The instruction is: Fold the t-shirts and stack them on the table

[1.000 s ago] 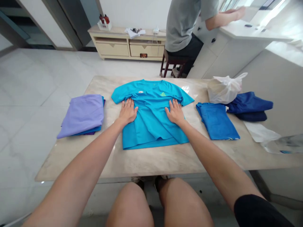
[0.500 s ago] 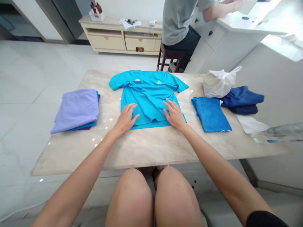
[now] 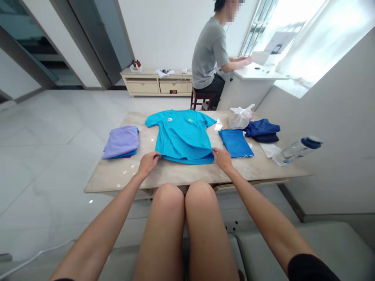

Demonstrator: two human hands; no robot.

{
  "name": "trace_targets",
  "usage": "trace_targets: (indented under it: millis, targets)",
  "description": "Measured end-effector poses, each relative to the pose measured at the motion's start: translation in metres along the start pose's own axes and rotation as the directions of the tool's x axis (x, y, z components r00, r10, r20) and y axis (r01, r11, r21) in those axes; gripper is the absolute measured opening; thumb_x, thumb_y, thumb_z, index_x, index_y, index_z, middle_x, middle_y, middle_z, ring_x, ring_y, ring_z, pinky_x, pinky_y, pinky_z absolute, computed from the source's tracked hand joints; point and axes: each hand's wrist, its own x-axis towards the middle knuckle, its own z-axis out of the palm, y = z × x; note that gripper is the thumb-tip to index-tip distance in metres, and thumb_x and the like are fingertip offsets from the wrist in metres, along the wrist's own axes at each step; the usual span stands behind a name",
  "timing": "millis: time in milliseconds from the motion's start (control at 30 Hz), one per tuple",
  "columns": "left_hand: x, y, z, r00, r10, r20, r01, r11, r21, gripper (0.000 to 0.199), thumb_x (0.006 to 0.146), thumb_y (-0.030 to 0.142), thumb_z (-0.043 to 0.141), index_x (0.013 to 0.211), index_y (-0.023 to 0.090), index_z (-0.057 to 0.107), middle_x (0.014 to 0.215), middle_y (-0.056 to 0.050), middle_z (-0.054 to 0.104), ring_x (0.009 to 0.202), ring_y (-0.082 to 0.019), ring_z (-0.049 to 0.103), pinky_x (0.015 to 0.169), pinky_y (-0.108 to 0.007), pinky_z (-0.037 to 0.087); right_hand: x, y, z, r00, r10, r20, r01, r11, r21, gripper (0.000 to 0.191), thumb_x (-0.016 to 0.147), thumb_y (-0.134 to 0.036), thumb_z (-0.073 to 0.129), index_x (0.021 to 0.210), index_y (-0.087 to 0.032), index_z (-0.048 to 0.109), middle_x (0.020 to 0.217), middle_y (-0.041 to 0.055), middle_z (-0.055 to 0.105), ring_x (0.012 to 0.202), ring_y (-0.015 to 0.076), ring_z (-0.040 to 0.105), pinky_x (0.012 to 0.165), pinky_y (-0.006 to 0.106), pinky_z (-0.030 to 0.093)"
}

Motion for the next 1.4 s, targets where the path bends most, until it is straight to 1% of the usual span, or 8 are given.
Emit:
trace_targets:
  millis: [267,367,500,700,867,1200,1300,1400]
  targets:
    - [-0.050,-0.041,-0.012,0.933,-0.236,-0.271,0.179,0.959,-0.219,0.033,0.097,0.031,0.055,0.115,0.019,0.080,0.107,-0.008,0.086,0.091,-0.023,0.080,0.090,-0.033,0.063,-0.047,0.025,0.015,0.922,0.172,-0.347,-0.079,0.960,0.267,0.045,0.099,-0.029,0.049,0.133,-0.015,0.074,0.108,0.0154,0.076,0.090,0.0295,0.069,0.094,0.045,0.059]
    - [-0.068,-0.050,-0.003,0.943,-0.246,-0.224,0.227,0.968,-0.108,0.030,0.094,0.030,0.059,0.117,0.022,0.076,0.107,-0.007,0.085,0.088,-0.023,0.078,0.086,-0.033,0.061,-0.060,0.027,0.031,0.931,0.202,-0.305,-0.141,0.968,0.209,0.049,0.091,-0.030,0.060,0.136,-0.015,0.073,0.113,0.0165,0.071,0.100,0.0326,0.065,0.094,0.048,0.058]
    - [-0.076,-0.047,0.002,0.978,-0.152,-0.143,0.167,0.981,0.103,0.026,0.089,0.025,0.060,0.109,0.024,0.077,0.106,-0.008,0.082,0.097,-0.027,0.076,0.088,-0.035,0.058,-0.064,0.013,0.035,0.961,0.213,-0.178,-0.188,0.971,0.150,0.032,0.087,-0.025,0.061,0.112,-0.019,0.080,0.113,0.0166,0.073,0.105,0.0349,0.066,0.096,0.048,0.057]
    - [-0.097,-0.044,-0.011,0.884,-0.351,-0.308,0.369,0.929,0.001,0.024,0.099,0.034,0.055,0.112,0.024,0.072,0.098,-0.007,0.081,0.087,-0.028,0.074,0.078,-0.036,0.052,-0.080,-0.008,0.001,0.928,0.150,-0.342,-0.086,0.977,0.197,0.039,0.092,-0.019,0.052,0.121,-0.021,0.077,0.103,0.0130,0.074,0.092,0.0298,0.067,0.095,0.044,0.056]
    - [-0.138,-0.044,-0.020,0.893,-0.364,-0.264,0.386,0.922,0.035,0.026,0.097,0.031,0.054,0.115,0.024,0.072,0.102,-0.010,0.082,0.093,-0.031,0.076,0.077,-0.036,0.050,-0.118,-0.003,-0.011,0.944,0.198,-0.266,-0.166,0.977,0.137,0.039,0.091,-0.023,0.053,0.123,-0.023,0.075,0.105,0.0108,0.077,0.082,0.0272,0.070,0.076,0.038,0.054]
    - [-0.200,-0.035,-0.024,0.906,-0.389,-0.166,0.415,0.894,0.168,0.027,0.102,0.027,0.053,0.121,0.024,0.072,0.106,-0.012,0.084,0.089,-0.032,0.078,0.067,-0.033,0.043,-0.197,0.021,-0.002,0.975,0.178,-0.129,-0.175,0.984,0.034,0.033,0.090,-0.027,0.059,0.119,-0.027,0.075,0.093,0.0079,0.082,0.084,0.0305,0.079,0.067,0.034,0.048]
    - [-0.213,-0.032,-0.017,0.892,-0.450,-0.045,0.443,0.850,0.284,0.032,0.108,0.031,0.048,0.126,0.022,0.072,0.111,-0.014,0.084,0.096,-0.033,0.079,0.069,-0.033,0.044,-0.212,0.026,0.009,0.974,0.223,-0.041,-0.224,0.975,-0.017,0.025,0.095,-0.027,0.063,0.118,-0.026,0.074,0.091,0.0062,0.082,0.079,0.0272,0.078,0.064,0.030,0.041]
    - [-0.225,-0.030,-0.007,0.832,-0.539,0.132,0.436,0.782,0.446,0.038,0.112,0.033,0.040,0.125,0.020,0.074,0.112,-0.017,0.084,0.100,-0.033,0.080,0.072,-0.034,0.045,-0.226,0.023,0.022,0.958,0.263,0.110,-0.256,0.964,-0.074,0.021,0.100,-0.024,0.064,0.119,-0.023,0.073,0.093,0.0047,0.082,0.075,0.0223,0.075,0.062,0.027,0.033]
